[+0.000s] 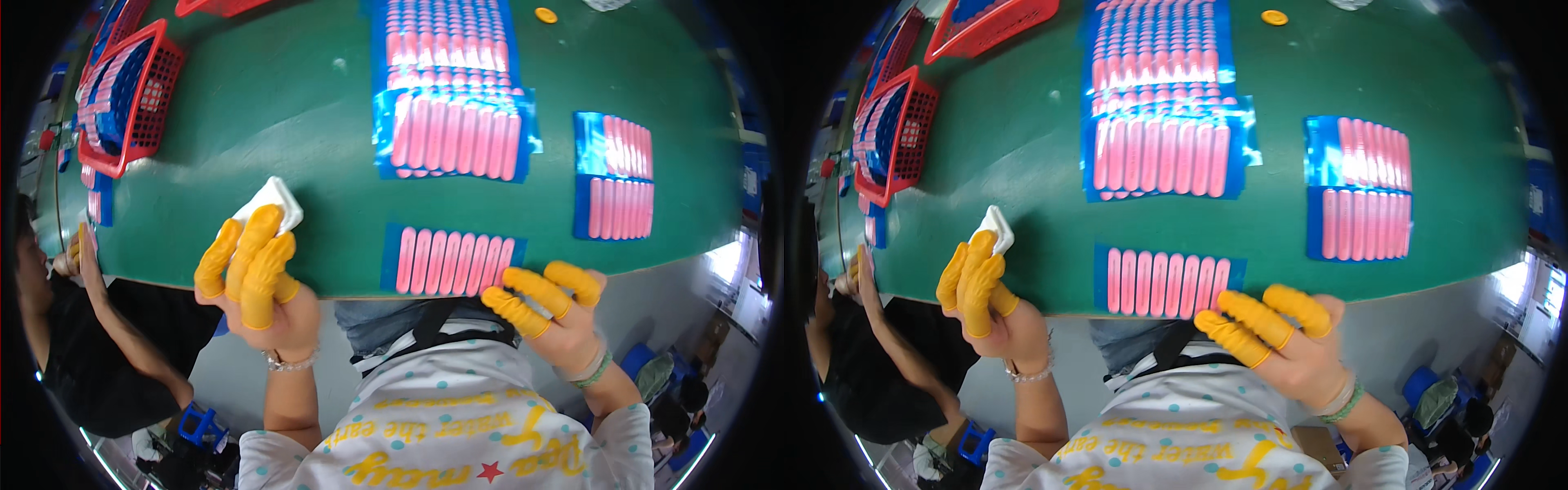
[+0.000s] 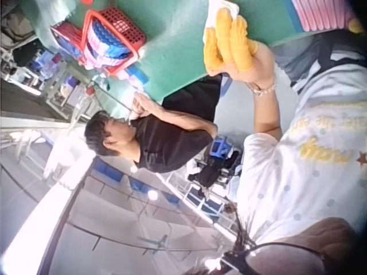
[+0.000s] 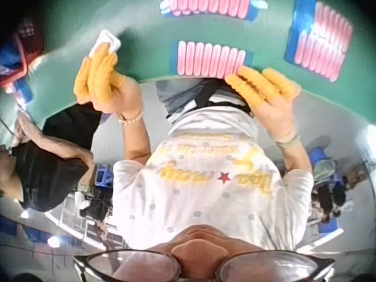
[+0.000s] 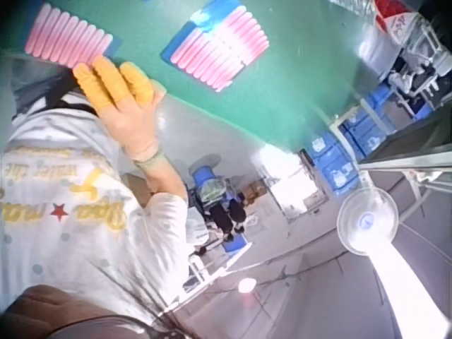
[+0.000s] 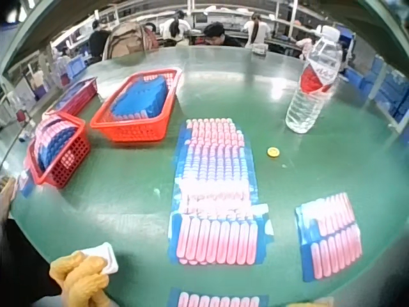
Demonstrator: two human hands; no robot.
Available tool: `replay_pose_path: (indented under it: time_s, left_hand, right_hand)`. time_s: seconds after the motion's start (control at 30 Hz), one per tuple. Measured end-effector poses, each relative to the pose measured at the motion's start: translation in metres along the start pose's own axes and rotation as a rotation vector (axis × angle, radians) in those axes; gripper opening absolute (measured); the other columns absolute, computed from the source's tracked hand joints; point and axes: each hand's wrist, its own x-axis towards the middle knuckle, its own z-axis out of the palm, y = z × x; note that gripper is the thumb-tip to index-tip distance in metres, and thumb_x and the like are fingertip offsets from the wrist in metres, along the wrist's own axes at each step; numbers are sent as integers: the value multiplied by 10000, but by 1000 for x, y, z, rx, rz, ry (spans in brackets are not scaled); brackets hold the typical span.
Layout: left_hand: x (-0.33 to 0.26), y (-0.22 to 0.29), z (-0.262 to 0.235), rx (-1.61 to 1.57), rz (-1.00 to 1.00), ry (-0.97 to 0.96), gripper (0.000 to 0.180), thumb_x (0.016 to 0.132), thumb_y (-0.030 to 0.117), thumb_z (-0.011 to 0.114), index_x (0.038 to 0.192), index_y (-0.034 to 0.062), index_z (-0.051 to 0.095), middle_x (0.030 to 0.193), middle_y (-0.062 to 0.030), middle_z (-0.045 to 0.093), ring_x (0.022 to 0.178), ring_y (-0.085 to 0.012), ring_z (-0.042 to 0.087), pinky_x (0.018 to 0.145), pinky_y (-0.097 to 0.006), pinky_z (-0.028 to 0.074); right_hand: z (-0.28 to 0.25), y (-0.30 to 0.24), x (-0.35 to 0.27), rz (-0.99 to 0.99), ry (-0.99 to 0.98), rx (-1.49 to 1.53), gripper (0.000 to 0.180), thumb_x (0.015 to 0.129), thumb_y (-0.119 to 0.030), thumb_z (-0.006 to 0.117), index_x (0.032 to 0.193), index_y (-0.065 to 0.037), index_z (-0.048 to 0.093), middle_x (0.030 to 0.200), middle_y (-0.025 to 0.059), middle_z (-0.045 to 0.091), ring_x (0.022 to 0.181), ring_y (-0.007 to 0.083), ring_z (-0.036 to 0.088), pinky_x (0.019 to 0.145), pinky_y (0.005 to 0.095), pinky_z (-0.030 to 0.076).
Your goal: The person cleans small pink plastic oval parts by wiping them with a cloth and liquid from a water bottle.
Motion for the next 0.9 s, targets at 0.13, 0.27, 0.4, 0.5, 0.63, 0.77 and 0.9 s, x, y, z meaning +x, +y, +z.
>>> replay_pose_path:
  time_s: [0.13,0.27,0.4,0.5,0.63,0.77,0.9]
  left_hand:
    - [-1,-1,1,19,7,-2,118,863,-43,630,898,45,700,1054,-109,746,1087,-300,630,976,-379,461]
    - [-7,-10,-2,-21,34,5,121,899,-57,596,936,5,693,1095,-124,730,1091,-322,624,973,-393,465]
    - [-12,-14,0,-31,20,18,130,915,-56,584,965,-5,693,1124,-125,717,1120,-321,611,966,-391,459]
    - [-10,-11,5,-45,12,13,137,920,-55,580,981,-6,693,1132,-126,712,1128,-318,608,968,-390,456]
    - [-7,-9,8,-44,9,1,143,922,-54,576,987,-5,693,1130,-126,713,1127,-319,611,963,-390,455]
    - [-6,-10,1,-15,-7,1,144,924,-56,570,978,-5,694,1123,-126,717,1125,-322,613,959,-394,453]
    - [0,-3,-3,35,12,-27,128,896,-34,607,958,27,701,1095,-121,731,1115,-314,614,969,-404,452]
  right_hand:
    - [-7,7,-10,-48,26,204,342,690,-126,750,1032,-126,766,1135,34,683,947,211,611,792,348,507]
    - [-38,27,-16,25,51,187,290,747,-44,716,1032,-84,759,1117,98,683,979,277,667,829,391,560]
    - [-56,55,-24,251,273,-55,303,745,68,688,1011,-61,756,1095,128,684,1026,321,677,886,399,554]
    - [-54,69,-35,410,355,-80,306,736,109,684,995,-41,752,1087,132,685,1032,328,674,897,381,545]
    - [-47,76,-39,497,322,-48,294,775,119,668,1020,-28,739,1108,140,683,1077,332,656,947,394,515]
    - [-49,71,-38,514,294,-152,374,787,123,643,1120,-37,704,1194,150,655,1161,359,603,995,425,481]
    - [-54,41,-10,410,199,25,397,775,16,704,1165,-50,683,1267,158,613,1165,393,578,1008,462,472]
